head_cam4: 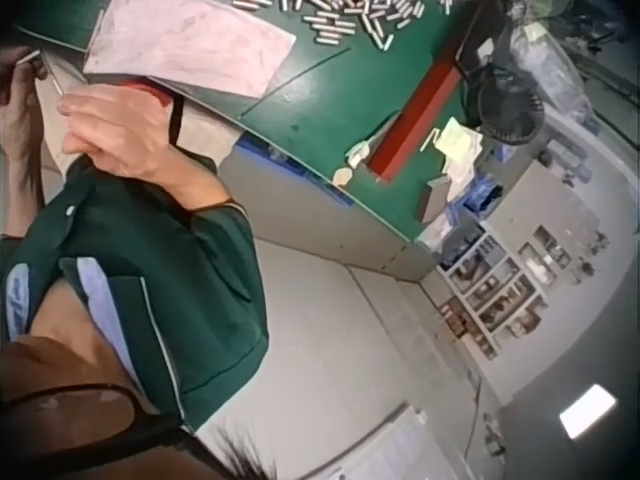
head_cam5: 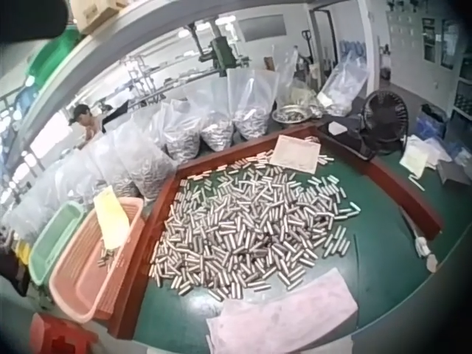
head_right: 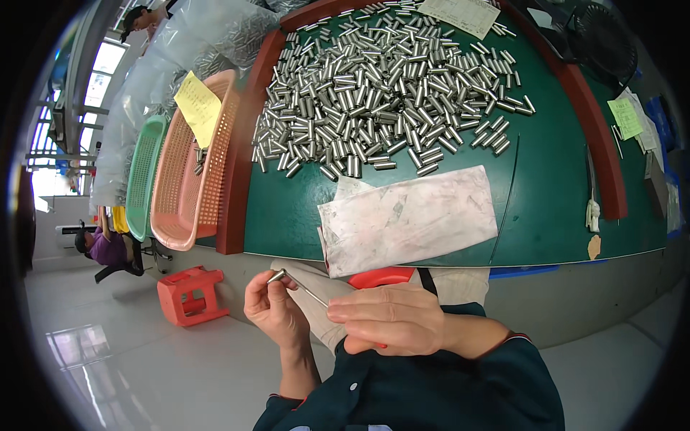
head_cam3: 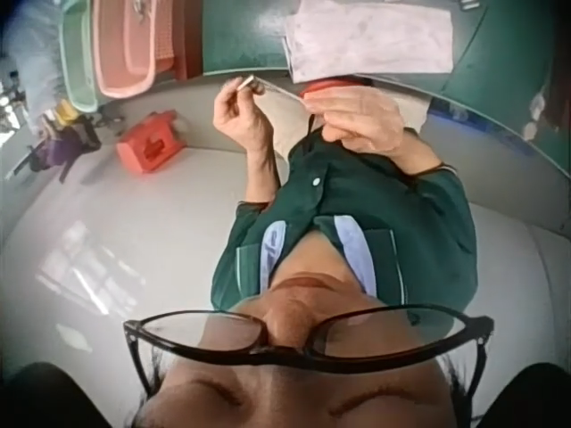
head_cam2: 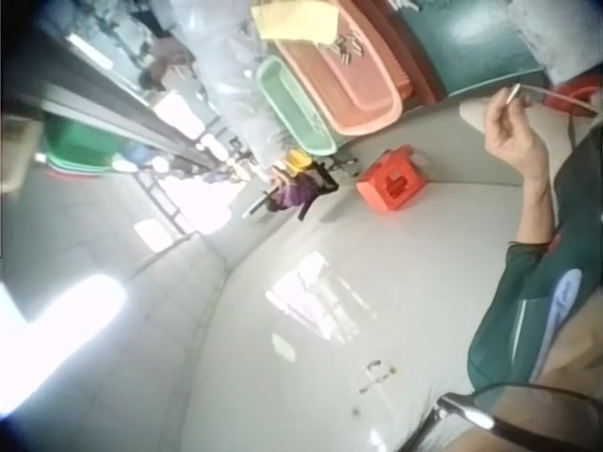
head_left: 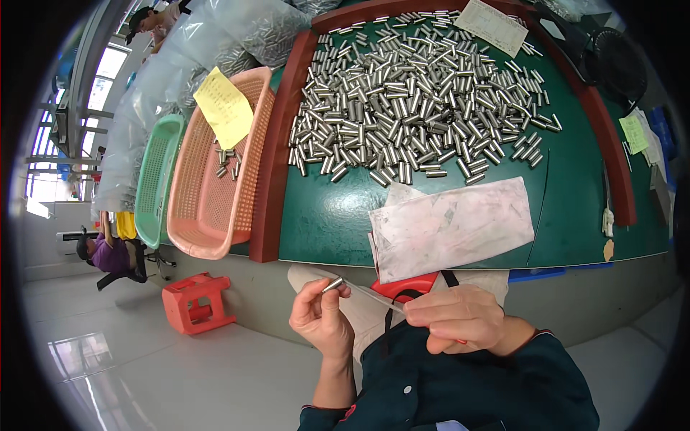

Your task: Using a thin metal needle probe to inspect and clean the interior of small cylindrical metal components at a manufacturing workbench.

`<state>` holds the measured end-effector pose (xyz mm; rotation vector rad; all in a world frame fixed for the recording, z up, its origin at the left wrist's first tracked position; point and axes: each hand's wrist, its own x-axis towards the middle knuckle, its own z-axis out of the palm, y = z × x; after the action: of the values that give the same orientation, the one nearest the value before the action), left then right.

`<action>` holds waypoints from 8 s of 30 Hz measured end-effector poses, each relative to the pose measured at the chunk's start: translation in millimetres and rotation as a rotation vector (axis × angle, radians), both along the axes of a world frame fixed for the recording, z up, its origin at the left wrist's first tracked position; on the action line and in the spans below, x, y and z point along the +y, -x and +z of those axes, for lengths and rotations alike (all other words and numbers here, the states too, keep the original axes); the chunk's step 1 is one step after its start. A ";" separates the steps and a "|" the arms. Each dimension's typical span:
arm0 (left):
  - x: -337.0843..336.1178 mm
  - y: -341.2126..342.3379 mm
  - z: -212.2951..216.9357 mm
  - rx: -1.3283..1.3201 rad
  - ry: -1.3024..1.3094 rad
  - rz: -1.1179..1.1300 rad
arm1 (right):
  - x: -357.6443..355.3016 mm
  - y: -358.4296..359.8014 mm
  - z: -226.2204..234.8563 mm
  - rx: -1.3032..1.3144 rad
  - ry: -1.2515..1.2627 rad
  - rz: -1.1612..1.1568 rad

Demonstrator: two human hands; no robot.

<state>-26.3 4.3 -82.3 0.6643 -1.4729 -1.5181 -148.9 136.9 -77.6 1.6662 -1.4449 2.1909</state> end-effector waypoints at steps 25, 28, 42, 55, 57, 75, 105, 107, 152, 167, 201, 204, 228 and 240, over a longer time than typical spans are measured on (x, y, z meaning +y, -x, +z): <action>-2.6 34.7 13.9 -0.187 0.115 -0.226 | 22.5 21.2 5.6 -0.093 0.054 -0.085; -8.0 33.4 15.9 -0.200 0.136 -0.219 | 25.8 24.6 11.7 -0.112 -0.097 -0.132; -12.6 70.1 48.2 -0.431 1.130 -0.227 | 6.1 33.9 -17.9 -0.534 0.208 -0.557; -12.2 57.2 44.3 -0.211 1.070 -0.158 | 7.6 36.0 -16.5 -0.611 0.203 -0.495; -21.7 73.5 24.8 -0.557 1.163 -0.455 | 6.6 36.7 -16.0 -0.611 0.200 -0.497; -20.1 35.6 41.3 -0.309 0.838 -0.155 | 5.7 34.8 -18.0 -0.566 0.140 -0.536; -27.6 -73.9 -107.3 0.309 -1.023 -0.379 | -1.7 32.3 -18.6 -0.535 0.064 -0.581; -27.8 -73.8 -109.0 0.323 -1.045 -0.371 | -1.9 32.4 -18.7 -0.539 0.070 -0.583; -149.1 1.3 72.2 -0.638 0.889 0.323 | -1.6 29.1 -17.5 -0.556 0.166 -0.565; -157.6 2.1 83.3 -0.235 0.221 0.022 | 6.2 24.3 -17.2 -0.568 0.142 -0.525; -136.9 25.1 86.7 -0.468 1.055 0.342 | 0.6 27.8 -17.5 -0.514 0.126 -0.528; -108.1 47.5 72.3 -0.406 0.934 0.064 | -1.7 28.8 -17.4 -0.497 0.134 -0.590; -66.2 106.4 25.3 -0.616 1.086 -0.428 | 2.6 29.9 -12.2 -0.463 0.117 -0.511; -61.8 39.7 24.5 -0.311 -0.092 -0.390 | 6.0 29.4 -17.9 -0.478 0.142 -0.483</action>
<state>-66.0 -57.5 -57.7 0.7214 -1.8573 -1.8496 -178.3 143.0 -95.5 0.6685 -1.5239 2.3989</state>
